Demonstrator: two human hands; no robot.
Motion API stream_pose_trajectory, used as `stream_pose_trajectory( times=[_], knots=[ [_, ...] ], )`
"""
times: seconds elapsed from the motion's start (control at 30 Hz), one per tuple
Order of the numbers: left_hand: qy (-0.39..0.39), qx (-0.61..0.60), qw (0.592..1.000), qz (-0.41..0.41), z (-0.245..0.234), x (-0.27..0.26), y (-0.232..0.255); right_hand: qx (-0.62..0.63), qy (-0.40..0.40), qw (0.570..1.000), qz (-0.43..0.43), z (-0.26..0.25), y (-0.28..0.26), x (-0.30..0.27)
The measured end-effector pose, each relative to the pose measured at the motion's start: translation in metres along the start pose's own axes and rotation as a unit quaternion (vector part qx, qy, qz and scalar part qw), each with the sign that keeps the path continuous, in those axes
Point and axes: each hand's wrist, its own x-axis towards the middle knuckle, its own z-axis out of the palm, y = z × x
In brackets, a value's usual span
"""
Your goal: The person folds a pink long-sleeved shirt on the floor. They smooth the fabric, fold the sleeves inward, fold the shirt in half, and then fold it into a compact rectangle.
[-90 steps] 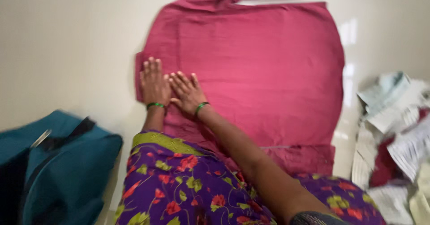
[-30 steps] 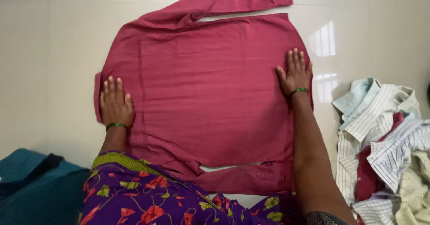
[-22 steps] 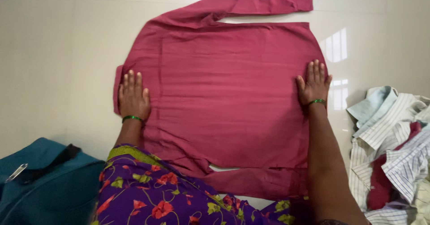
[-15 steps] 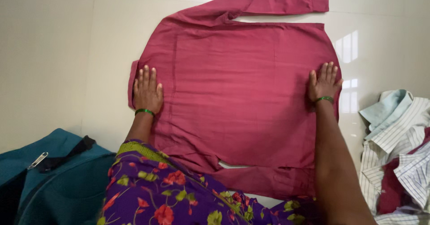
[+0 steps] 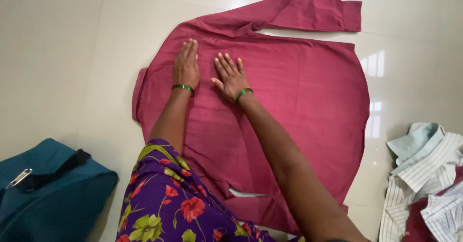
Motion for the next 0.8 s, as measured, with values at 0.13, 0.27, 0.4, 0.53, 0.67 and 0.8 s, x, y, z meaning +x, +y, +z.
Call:
stream_pose_trajectory(
  times=[0.13,0.27,0.4,0.53,0.67,0.8],
  knots=[
    [-0.057,0.154,0.986,-0.038,-0.011,0.012,-0.018,-0.011,-0.010,1.000,-0.002,-0.017,0.027,0.021],
    [-0.144,0.142,0.977,-0.073,-0.039,0.015,-0.017,0.020,0.017,0.997,0.071,-0.047,0.120,-0.017],
    [-0.130,0.142,0.980,-0.052,-0.043,0.013,-0.028,-0.019,0.093,0.988,0.123,-0.056,0.227,-0.073],
    [-0.117,0.180,0.976,-0.036,-0.032,0.011,-0.039,-0.005,0.073,0.963,0.258,-0.061,0.303,-0.130],
    [-0.120,0.182,0.975,-0.036,-0.033,0.010,-0.039,-0.014,0.090,0.920,0.380,-0.067,0.315,-0.141],
    [-0.100,0.166,0.981,-0.020,-0.034,0.008,-0.035,0.007,0.239,0.926,0.292,-0.058,0.237,-0.073]
  ],
)
